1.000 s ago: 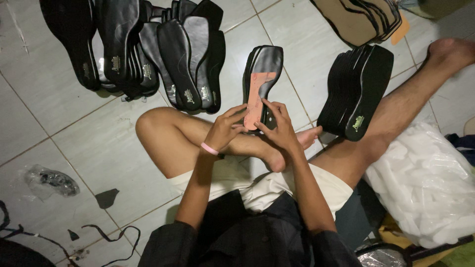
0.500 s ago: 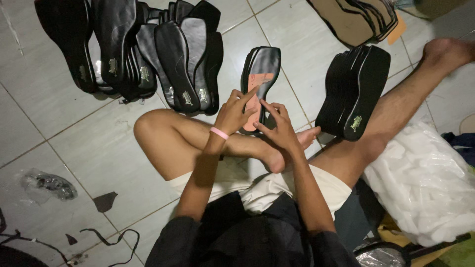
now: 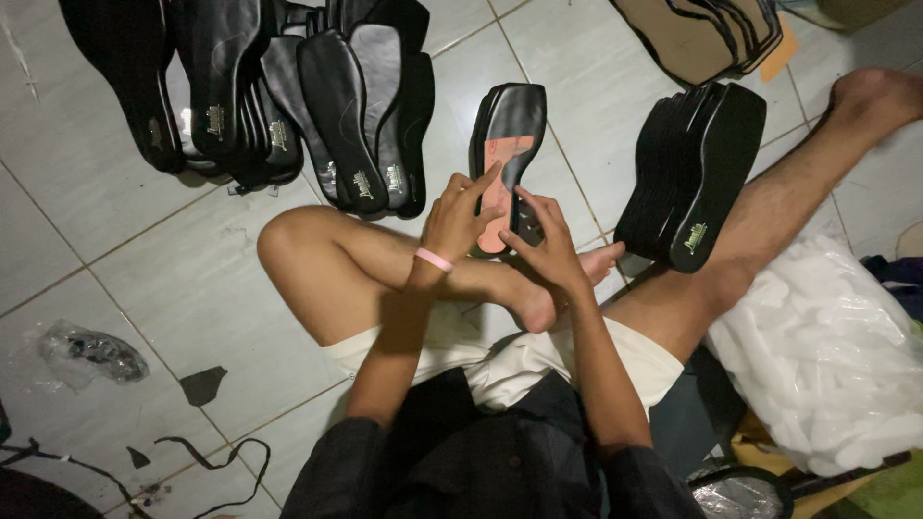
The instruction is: The person sits on the floor and assembles black slipper soles by hand. They pick up a sole, place a pink insole into it, and press the edges to secure it. The person repeats this process for multiple soles, stacking the finished slippers into a pile.
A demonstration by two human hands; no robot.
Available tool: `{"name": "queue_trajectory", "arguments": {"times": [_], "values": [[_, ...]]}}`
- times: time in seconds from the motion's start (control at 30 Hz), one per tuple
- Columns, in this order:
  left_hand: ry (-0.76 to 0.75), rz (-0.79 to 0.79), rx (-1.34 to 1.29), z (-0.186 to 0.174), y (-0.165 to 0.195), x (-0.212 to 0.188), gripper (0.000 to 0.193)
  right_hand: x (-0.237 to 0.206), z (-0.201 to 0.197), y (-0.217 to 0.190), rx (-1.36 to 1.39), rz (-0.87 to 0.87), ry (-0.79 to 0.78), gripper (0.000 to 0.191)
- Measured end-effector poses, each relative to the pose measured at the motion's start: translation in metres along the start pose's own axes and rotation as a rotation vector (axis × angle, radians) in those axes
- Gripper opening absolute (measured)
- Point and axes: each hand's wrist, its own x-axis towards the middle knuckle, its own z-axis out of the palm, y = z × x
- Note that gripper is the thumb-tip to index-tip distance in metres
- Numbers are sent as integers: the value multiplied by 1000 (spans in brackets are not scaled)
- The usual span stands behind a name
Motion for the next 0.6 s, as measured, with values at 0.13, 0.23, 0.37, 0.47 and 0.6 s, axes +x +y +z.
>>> {"name": "queue_trajectory", "arguments": {"times": [0.13, 0.23, 0.37, 0.47, 0.6], "values": [[23, -48, 87, 4, 8, -1, 70, 1, 4, 18, -51, 52, 253, 33], [2, -75, 151, 3, 13, 1, 70, 7, -6, 24, -9, 79, 443, 21], [-43, -136, 167, -3, 18, 3, 69, 20, -26, 6, -80, 118, 405, 24], [-49, -158, 130, -7, 20, 5, 67, 31, -32, -19, -57, -61, 296, 26], [-27, -159, 103, -6, 20, 6, 66, 44, -28, -40, -238, -118, 330, 18]]}}
